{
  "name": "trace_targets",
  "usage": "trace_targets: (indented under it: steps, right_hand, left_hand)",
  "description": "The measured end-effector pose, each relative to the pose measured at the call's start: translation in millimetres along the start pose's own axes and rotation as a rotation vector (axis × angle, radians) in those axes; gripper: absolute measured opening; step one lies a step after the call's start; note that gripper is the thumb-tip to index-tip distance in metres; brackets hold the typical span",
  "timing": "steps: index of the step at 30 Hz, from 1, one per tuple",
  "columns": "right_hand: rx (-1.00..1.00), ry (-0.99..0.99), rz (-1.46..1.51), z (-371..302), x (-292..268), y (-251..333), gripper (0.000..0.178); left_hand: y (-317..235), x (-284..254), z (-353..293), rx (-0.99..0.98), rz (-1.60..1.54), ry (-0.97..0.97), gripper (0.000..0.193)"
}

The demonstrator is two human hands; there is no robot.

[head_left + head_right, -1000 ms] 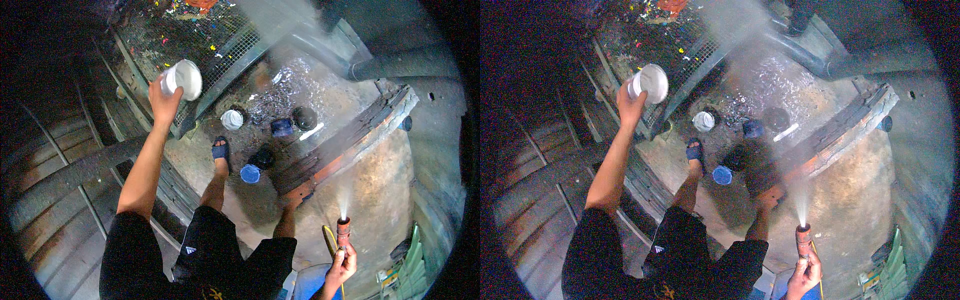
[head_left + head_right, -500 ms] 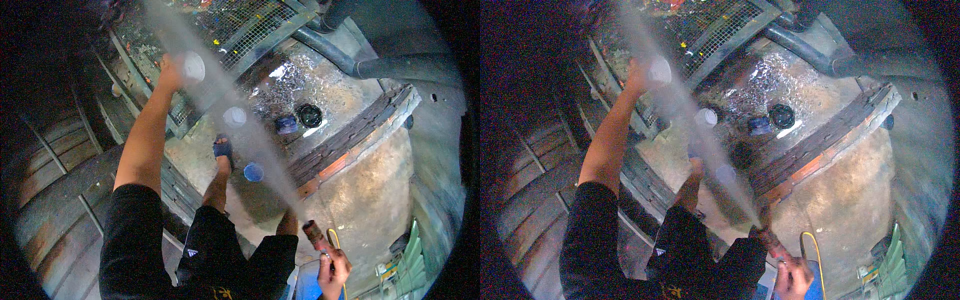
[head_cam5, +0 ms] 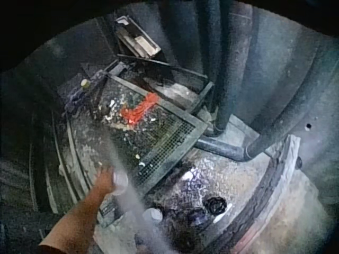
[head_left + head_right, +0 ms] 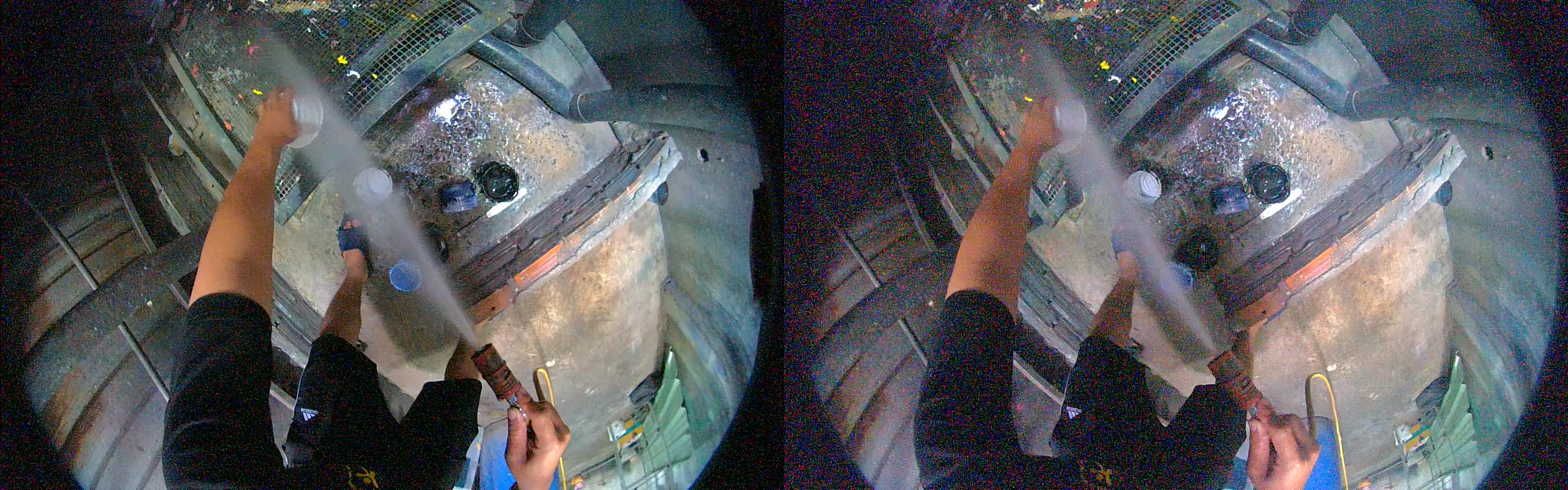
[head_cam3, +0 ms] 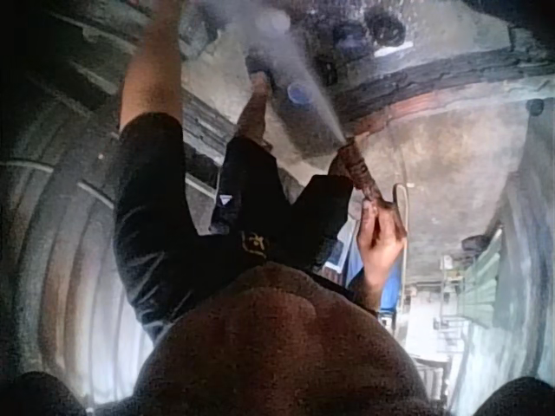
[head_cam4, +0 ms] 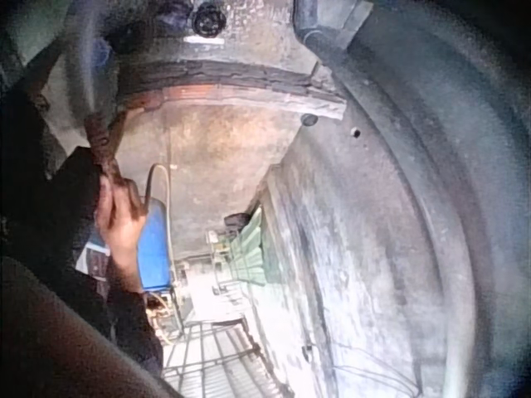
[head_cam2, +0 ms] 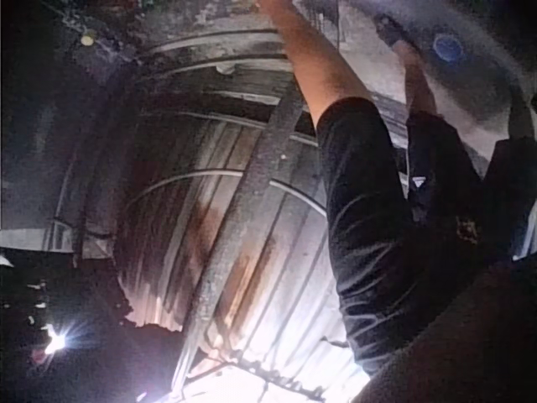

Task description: The person uses a handheld water spray nozzle to rinse several small plastic containers and a metal grate. They pick up each container, spray it with water, and place it back down, repeating the process for multiple items.

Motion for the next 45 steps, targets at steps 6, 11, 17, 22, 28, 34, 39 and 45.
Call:
trace_targets:
  steps: [6, 11, 17, 22, 28, 34, 39, 45]
  right_hand:
    - [0.015, 0.032, 0.02, 2, 6, -2, 0.002]
    - [-0.009, 0.052, 0.009, 13, 17, 11, 0.002]
    - [-0.002, 0.028, -0.018, 12, 31, 6, 0.008]
    - [0.021, -0.008, 0.115, 19, 45, 10, 0.015]
    - [-0.017, 0.005, -0.007, 21, 47, 22, 0.01]
    - [0.099, 0.117, 0.032, 24, 60, 20, 0.018]
    - [0.047, 0.145, 0.014, 27, 72, 18, 0.03]
    - [-0.041, 0.162, -0.107, 38, 98, 26, 0.037]
  left_hand:
    - [-7, 16, 1, -0.091, -0.31, -0.073, 0.077]
    - [23, 41, -2, -0.337, -0.209, -0.023, 0.072]
    - [11, 46, -2, -0.689, -0.332, 0.151, 0.091]
    - [126, 64, -6, -0.454, -0.191, 0.079, 0.11]
    - [4, 9, -26, -0.849, -0.801, 0.289, 0.128]
    - [79, 50, -12, -0.726, -0.375, 0.101, 0.125]
    - [62, 66, -17, -0.46, -0.367, 0.079, 0.116]
    - [54, 67, -27, -0.666, -0.353, 0.163, 0.121]
Point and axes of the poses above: each hand's wrist, its own z-axis towards the middle knuckle, its own x-axis out of the palm, y = z × x, the point moved 5 cm from there along z, towards the middle knuckle, and after that the axes turned 2 degrees about -y, right-handed, at the moved point
